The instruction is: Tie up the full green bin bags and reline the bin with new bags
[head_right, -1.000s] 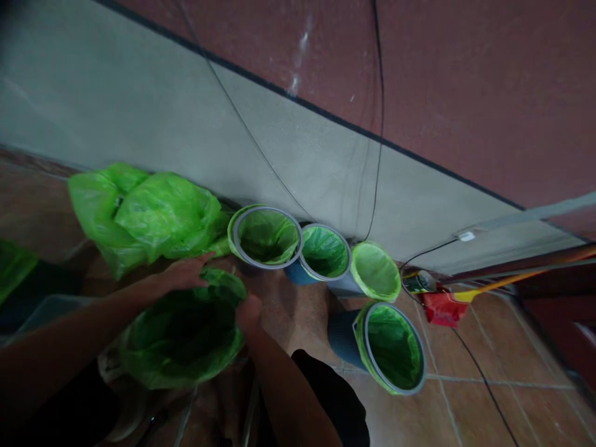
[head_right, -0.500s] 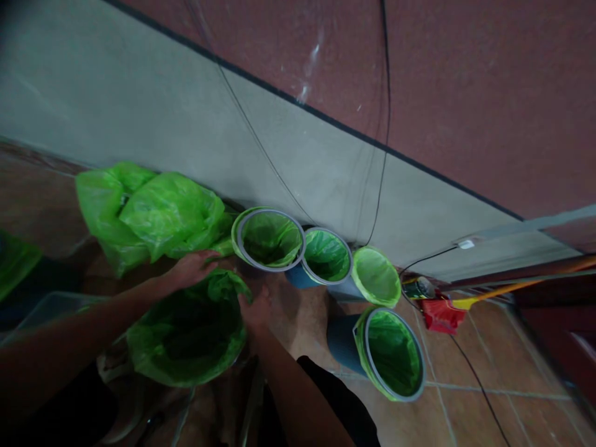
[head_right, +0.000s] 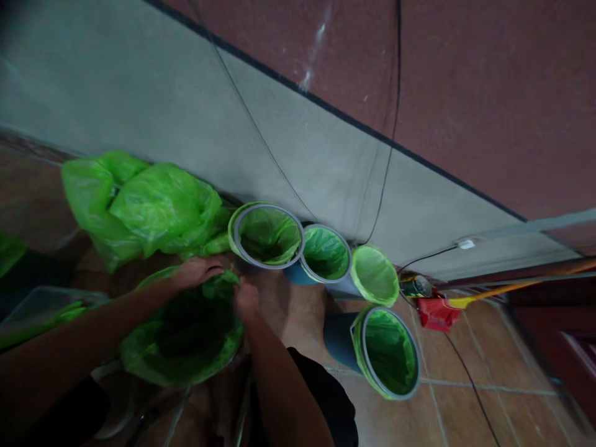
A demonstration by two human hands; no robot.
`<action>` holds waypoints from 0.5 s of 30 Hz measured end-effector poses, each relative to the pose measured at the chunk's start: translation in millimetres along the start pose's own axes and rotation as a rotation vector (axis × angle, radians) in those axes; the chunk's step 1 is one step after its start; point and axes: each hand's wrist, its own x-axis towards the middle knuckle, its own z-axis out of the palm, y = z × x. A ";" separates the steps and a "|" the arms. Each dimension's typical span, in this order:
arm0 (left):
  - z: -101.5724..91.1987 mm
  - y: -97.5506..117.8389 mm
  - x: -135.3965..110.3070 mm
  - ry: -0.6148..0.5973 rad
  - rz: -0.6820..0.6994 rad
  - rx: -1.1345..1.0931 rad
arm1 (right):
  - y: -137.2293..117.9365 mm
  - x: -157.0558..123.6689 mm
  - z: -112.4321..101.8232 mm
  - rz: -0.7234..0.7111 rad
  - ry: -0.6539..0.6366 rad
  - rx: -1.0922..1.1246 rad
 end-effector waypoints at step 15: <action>-44.7 -3.1 -15.8 0.011 -0.215 0.243 | 15.9 -27.3 23.7 0.184 0.173 0.153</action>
